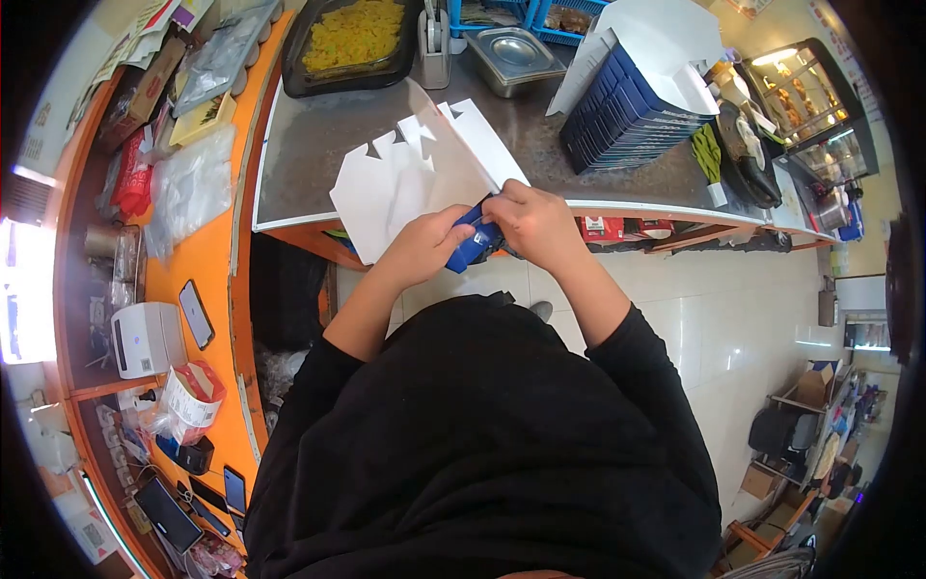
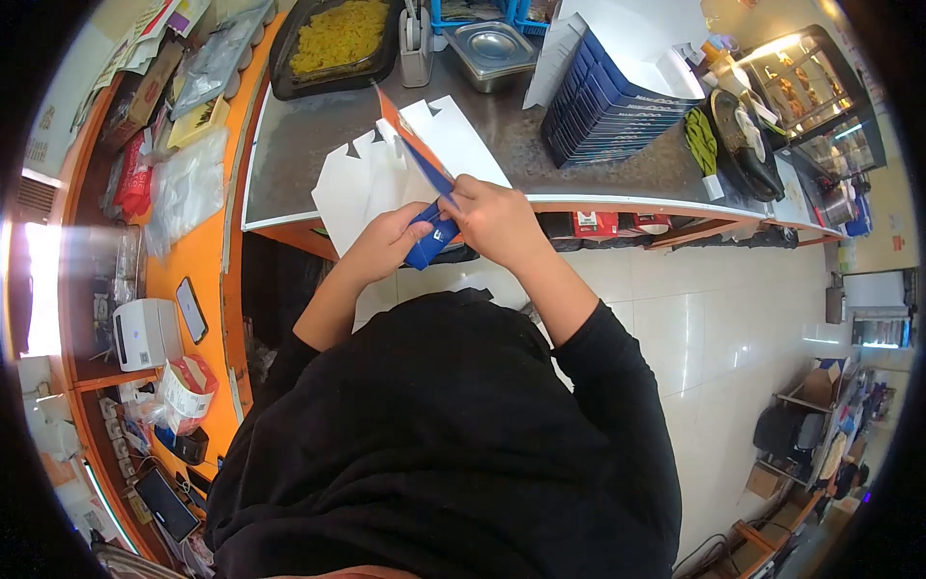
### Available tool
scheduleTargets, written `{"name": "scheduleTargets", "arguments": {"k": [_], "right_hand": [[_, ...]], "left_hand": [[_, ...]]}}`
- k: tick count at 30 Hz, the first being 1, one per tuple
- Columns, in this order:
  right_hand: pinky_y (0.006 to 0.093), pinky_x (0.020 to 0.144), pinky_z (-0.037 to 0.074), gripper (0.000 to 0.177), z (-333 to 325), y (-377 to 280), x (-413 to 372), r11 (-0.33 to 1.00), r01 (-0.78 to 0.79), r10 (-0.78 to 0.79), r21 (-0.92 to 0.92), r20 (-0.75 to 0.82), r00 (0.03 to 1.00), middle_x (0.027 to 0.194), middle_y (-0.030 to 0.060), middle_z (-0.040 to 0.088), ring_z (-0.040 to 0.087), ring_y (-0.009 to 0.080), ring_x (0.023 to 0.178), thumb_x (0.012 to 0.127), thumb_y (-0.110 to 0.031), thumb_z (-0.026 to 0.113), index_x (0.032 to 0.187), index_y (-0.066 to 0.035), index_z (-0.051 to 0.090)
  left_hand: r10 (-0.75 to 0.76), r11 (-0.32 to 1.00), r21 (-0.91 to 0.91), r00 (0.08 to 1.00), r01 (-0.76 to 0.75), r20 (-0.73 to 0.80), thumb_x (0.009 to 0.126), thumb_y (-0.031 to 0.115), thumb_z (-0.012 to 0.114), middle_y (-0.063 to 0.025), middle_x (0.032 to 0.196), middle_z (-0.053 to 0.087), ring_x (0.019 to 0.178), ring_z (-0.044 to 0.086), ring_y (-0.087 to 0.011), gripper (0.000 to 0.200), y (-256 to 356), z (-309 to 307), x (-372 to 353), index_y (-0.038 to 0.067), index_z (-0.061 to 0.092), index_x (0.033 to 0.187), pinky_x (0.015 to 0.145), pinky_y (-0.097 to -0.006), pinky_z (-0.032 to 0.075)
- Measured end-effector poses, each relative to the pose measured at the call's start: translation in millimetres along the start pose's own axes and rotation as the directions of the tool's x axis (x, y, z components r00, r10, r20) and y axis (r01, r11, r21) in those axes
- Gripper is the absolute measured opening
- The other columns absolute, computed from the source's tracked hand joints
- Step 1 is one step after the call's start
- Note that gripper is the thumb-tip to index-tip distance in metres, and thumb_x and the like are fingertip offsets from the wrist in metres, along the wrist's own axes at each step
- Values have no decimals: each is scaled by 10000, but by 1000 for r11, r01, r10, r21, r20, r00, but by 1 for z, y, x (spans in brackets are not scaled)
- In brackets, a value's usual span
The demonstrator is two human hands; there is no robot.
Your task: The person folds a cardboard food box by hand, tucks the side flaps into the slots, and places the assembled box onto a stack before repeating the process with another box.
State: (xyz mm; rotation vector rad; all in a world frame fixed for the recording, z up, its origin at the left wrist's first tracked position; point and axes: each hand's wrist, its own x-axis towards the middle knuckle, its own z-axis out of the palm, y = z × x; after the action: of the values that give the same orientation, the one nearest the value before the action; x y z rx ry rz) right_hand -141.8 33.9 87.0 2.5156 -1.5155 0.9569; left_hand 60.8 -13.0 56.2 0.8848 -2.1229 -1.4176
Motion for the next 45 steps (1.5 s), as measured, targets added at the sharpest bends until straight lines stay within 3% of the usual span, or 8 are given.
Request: {"name": "scheduleTargets", "arguments": {"k": [6,15,18,22,31,35,41,45], "right_hand": [[346,576,522,131,8,-10,-6,964,-254,264,72,-231,936,790,57,577,637,247,673,731,-53,660,841,-108,614],[335,587,510,172,1,10,-5,942,-75,66,327,39,997,832,79,583,637,232,678,748,-32,707,904,-53,637],[299,592,485,303,8,-9,-1,858,-226,404,462,-333,852,986,98,570,569,205,734,783,-124,736,1032,-27,594],[279,749,466,695,27,-19,-6,-183,-462,718,868,439,540,1097,83,523,527,169,893,835,-263,765,1327,-30,333],[272,934,409,605,-23,20,-48,193,-565,506,803,411,758,1161,71,539,509,137,1073,822,-234,761,1278,-35,418],[283,956,380,626,-29,8,-54,257,-587,522,768,401,753,1153,61,500,481,150,1104,820,-227,734,1301,-46,376],[300,962,371,639,-16,-3,-74,79,-557,577,826,418,702,1165,78,467,451,159,1098,789,-194,714,1301,-82,348],[294,934,392,621,-16,-9,-77,139,-644,565,752,474,676,1128,70,486,471,149,1052,797,-171,711,1303,-108,356]], "left_hand": [[-67,996,-57,998,68,21,991,228,478,-219,855,628,776,606,-364,263,-3,8,3,-3,563,1083,715,-397,458],[93,992,94,994,-87,-52,981,210,491,-236,841,628,797,611,-416,250,15,9,-1,15,543,1129,712,-441,471],[124,985,148,958,-88,-258,970,190,498,-227,817,629,771,616,-421,237,32,15,-2,13,540,1122,676,-465,473],[241,910,388,948,-146,-208,956,165,502,-215,766,624,715,615,-421,242,26,28,7,8,537,1137,622,-480,472],[544,557,823,700,111,-463,816,94,679,-129,1156,588,1041,546,-336,291,31,-56,-3,85,640,1105,935,-458,404],[390,665,740,799,99,-457,830,116,687,-90,897,660,825,616,-238,126,12,-56,-23,55,673,940,770,-349,463],[-285,955,-228,809,191,-514,878,116,652,-130,665,620,548,558,-155,116,10,1,-48,2,636,858,551,-267,439],[-365,889,93,816,449,-448,871,189,677,-97,664,628,600,559,-122,200,8,17,-60,-6,632,853,576,-294,456]]}}
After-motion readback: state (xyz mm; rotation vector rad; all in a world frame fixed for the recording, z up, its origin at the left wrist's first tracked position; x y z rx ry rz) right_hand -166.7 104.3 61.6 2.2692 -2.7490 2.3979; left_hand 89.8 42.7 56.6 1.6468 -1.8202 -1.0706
